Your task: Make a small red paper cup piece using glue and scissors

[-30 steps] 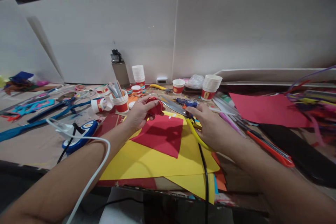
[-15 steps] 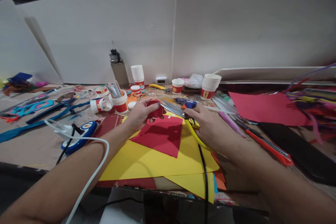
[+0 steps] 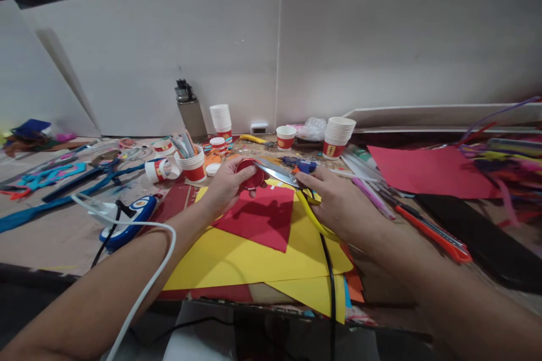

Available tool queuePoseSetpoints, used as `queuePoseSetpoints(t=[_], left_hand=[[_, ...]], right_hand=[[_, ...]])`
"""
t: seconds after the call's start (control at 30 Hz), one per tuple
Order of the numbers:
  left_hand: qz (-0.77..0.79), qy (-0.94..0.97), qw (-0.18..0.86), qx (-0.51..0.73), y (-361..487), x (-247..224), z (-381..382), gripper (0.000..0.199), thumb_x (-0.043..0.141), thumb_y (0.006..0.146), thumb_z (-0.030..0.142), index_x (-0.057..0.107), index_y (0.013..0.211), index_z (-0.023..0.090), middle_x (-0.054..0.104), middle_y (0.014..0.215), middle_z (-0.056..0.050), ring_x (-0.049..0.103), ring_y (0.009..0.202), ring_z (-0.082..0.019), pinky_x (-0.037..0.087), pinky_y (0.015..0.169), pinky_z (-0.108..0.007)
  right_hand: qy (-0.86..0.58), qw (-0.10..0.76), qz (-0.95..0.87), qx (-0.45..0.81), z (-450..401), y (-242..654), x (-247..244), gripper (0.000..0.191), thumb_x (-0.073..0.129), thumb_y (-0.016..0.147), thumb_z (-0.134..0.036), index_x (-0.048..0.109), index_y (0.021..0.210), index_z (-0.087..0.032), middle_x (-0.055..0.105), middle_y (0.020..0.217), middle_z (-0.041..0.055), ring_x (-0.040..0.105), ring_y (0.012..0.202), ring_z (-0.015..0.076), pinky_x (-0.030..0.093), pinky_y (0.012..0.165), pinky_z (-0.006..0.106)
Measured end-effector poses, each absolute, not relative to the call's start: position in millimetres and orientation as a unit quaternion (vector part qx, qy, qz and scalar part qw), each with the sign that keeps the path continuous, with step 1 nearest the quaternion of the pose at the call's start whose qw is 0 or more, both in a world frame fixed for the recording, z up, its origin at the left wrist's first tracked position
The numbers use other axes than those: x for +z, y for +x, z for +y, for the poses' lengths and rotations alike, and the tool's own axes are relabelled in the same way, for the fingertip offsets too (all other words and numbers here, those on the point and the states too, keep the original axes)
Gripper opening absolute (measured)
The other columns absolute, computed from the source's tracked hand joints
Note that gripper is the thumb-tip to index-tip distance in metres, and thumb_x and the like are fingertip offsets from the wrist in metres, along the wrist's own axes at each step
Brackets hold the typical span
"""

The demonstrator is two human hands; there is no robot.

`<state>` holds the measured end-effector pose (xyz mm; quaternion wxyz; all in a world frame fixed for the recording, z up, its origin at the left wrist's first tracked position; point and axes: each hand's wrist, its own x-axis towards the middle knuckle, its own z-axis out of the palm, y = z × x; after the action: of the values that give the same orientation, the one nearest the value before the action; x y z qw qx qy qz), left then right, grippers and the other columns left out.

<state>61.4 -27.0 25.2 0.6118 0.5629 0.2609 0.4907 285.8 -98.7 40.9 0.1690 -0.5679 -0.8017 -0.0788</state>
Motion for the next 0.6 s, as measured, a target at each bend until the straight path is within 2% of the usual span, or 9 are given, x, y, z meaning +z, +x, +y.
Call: queuePoseSetpoints(t=[0.23,0.6], left_hand=[[0.250,0.546,0.634,0.488,60.2,25.1,-26.3,0.028,0.071,0.075,0.029,0.057,0.094,0.015,0.068,0.073,-0.003,0.066,0.060,-0.017,0.044,0.041,-0.020],[0.252,0.540,0.643,0.481,60.0,24.3,-25.8,0.030,0.072,0.074,0.031,0.057,0.095,0.015,0.070,0.076,-0.005,0.067,0.061,-0.017,0.043,0.040,-0.019]], right_hand=[[-0.564,0.158,-0.802,-0.122,-99.7,284.4,42.4,0.045,0.054,0.086,-0.026,0.056,0.131,-0.026,0.060,0.100,0.0090,0.056,0.076,0.0191,0.036,0.061,0.028],[-0.563,0.153,-0.804,-0.114,-97.1,285.0,40.1,0.049,0.056,0.085,-0.026,0.054,0.133,-0.027,0.061,0.103,0.0093,0.059,0.080,0.0206,0.037,0.064,0.029]])
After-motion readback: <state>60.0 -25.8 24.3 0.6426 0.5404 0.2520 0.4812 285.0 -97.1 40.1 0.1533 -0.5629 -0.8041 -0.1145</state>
